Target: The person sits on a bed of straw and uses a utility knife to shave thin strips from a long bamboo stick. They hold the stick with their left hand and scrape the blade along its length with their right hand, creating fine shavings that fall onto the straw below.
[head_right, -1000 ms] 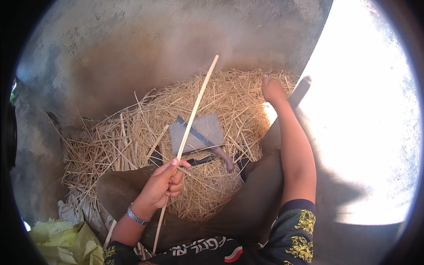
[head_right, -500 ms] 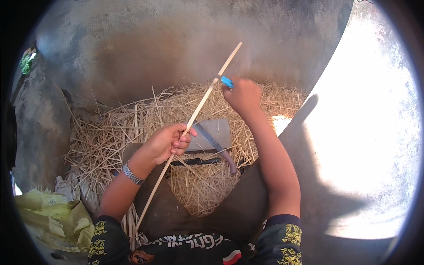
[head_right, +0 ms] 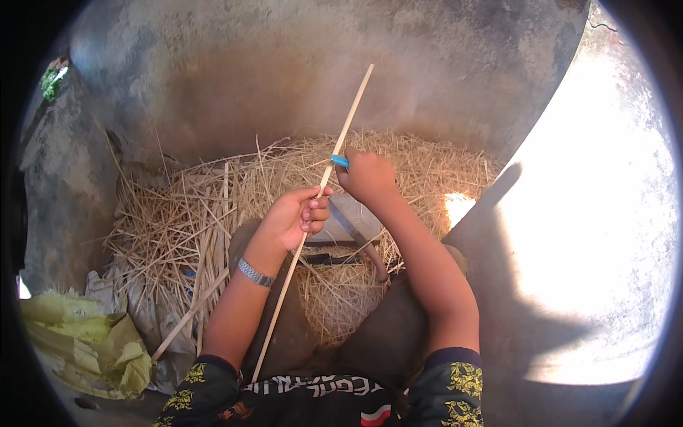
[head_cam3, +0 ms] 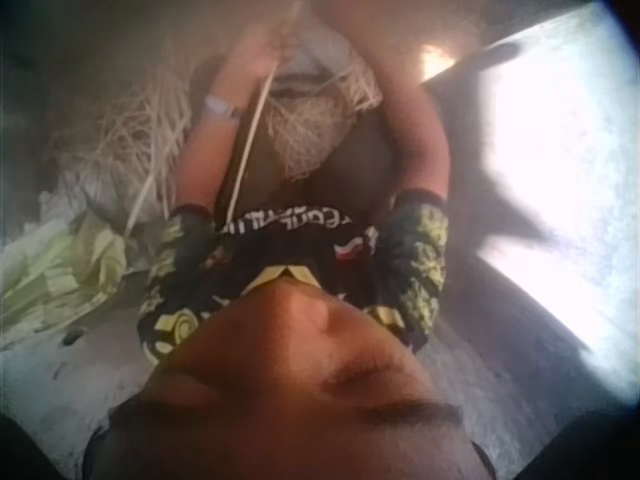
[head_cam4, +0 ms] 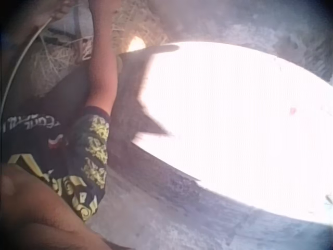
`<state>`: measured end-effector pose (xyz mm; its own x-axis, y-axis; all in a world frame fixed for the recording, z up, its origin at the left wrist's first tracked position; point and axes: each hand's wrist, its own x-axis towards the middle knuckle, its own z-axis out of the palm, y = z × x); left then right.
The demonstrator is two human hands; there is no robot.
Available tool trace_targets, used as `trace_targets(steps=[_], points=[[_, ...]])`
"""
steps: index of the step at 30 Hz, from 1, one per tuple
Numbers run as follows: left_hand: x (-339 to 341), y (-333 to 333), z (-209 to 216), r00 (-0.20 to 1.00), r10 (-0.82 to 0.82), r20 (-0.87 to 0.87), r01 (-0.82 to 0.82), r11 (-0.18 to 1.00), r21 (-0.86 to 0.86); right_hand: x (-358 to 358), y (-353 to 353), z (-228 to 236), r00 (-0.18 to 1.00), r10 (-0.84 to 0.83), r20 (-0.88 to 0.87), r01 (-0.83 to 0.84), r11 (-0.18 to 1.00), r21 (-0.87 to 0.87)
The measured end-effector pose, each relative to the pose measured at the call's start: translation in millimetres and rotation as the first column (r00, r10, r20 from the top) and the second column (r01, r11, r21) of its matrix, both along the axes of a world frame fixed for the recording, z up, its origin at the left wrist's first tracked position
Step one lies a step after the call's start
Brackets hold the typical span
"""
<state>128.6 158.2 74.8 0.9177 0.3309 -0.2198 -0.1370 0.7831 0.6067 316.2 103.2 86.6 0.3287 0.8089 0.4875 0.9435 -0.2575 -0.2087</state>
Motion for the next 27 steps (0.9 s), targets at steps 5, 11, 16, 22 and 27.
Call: trace_targets(steps=[5, 11, 16, 22, 27], points=[[8, -5, 10, 0.979, -0.044, -0.198, 0.125, 0.901, 0.416, 17, -9, 7, 0.998, 0.046, -0.050, -0.041, 0.994, 0.102], [-11, 13, 4, 0.954, -0.154, -0.257, 0.219, 0.944, 0.248, 21, -12, 2, 0.997, 0.014, -0.081, -0.010, 0.998, 0.055], [-21, 18, -13, 0.989, 0.038, -0.140, -0.024, 0.994, 0.103, -4, -7, -18, 0.999, 0.023, 0.036, -0.021, 0.997, -0.069], [-23, -1, 7, 0.993, 0.045, -0.114, -0.041, 0.998, 0.040, -21, 6, -18, 0.999, -0.033, -0.009, 0.032, 0.990, -0.139], [-21, 13, -15, 0.999, -0.009, 0.035, 0.010, 0.999, -0.044, -23, 10, -16, 0.995, 0.068, 0.069, -0.049, 0.969, -0.241]])
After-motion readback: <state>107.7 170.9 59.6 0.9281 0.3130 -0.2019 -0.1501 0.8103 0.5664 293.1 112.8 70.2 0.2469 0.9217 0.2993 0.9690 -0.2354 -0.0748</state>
